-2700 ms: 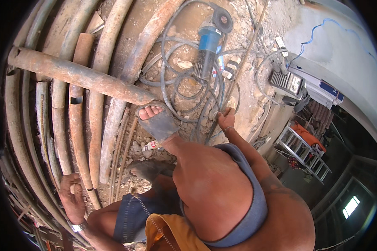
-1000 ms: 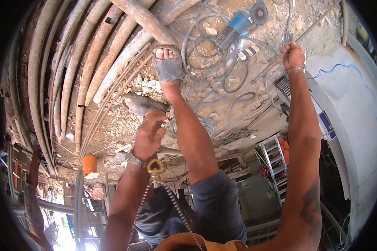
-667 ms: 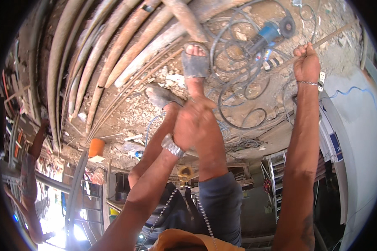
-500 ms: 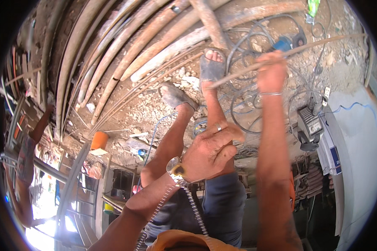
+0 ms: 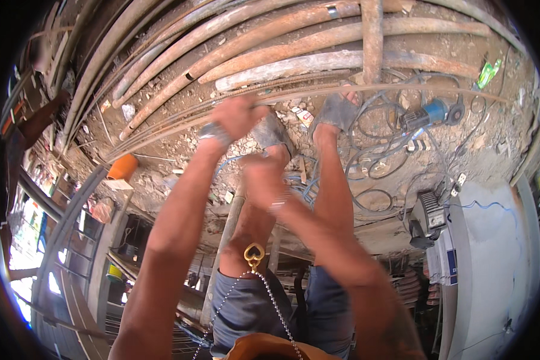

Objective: The person selects a long metal rod from a pile of scrap materials on the ground. They position the rod and use an angle grinder to cut through it, generating sparks. After cutting, the person sets the tool down and moves the cut pieces.

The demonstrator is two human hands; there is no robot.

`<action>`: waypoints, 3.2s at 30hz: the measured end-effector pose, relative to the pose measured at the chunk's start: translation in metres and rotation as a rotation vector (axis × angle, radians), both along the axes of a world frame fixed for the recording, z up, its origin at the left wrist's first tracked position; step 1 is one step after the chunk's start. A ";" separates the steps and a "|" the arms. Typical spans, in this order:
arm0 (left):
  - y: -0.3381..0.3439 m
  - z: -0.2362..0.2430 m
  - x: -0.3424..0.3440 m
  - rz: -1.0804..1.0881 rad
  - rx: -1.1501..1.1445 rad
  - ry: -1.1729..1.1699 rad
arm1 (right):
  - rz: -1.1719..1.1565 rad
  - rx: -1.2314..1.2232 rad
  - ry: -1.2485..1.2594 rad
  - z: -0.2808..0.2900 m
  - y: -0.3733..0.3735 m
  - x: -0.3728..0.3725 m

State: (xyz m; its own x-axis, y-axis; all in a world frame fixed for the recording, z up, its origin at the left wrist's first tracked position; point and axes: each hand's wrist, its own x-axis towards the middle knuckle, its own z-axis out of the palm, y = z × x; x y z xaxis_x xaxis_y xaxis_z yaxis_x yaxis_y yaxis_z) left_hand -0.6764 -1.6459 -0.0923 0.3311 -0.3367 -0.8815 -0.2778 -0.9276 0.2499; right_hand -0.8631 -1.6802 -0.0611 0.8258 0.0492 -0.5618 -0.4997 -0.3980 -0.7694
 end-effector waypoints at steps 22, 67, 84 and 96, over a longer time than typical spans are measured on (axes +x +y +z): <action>0.365 0.003 0.010 0.013 0.115 -0.547 | 0.674 -0.337 -0.008 -0.032 -0.319 0.050; 0.061 0.217 -0.149 0.801 -0.233 0.116 | -0.498 -0.263 0.625 -0.057 -0.251 -0.270; -0.106 0.110 -0.263 -0.008 -0.145 0.504 | -0.863 -0.898 0.513 -0.214 -0.320 -0.395; -0.223 -0.012 -0.241 -0.311 -0.558 0.384 | -1.221 -0.461 0.399 -0.102 -0.235 -0.342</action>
State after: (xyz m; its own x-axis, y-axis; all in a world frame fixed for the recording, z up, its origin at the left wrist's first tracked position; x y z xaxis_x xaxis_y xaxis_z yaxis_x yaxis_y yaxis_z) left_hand -0.9173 -1.8687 -0.1046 -0.1494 -0.7962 -0.5863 -0.3053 -0.5268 0.7933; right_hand -1.2052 -1.9152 -0.1627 -0.0126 -0.8433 -0.5374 -0.8700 0.2741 -0.4098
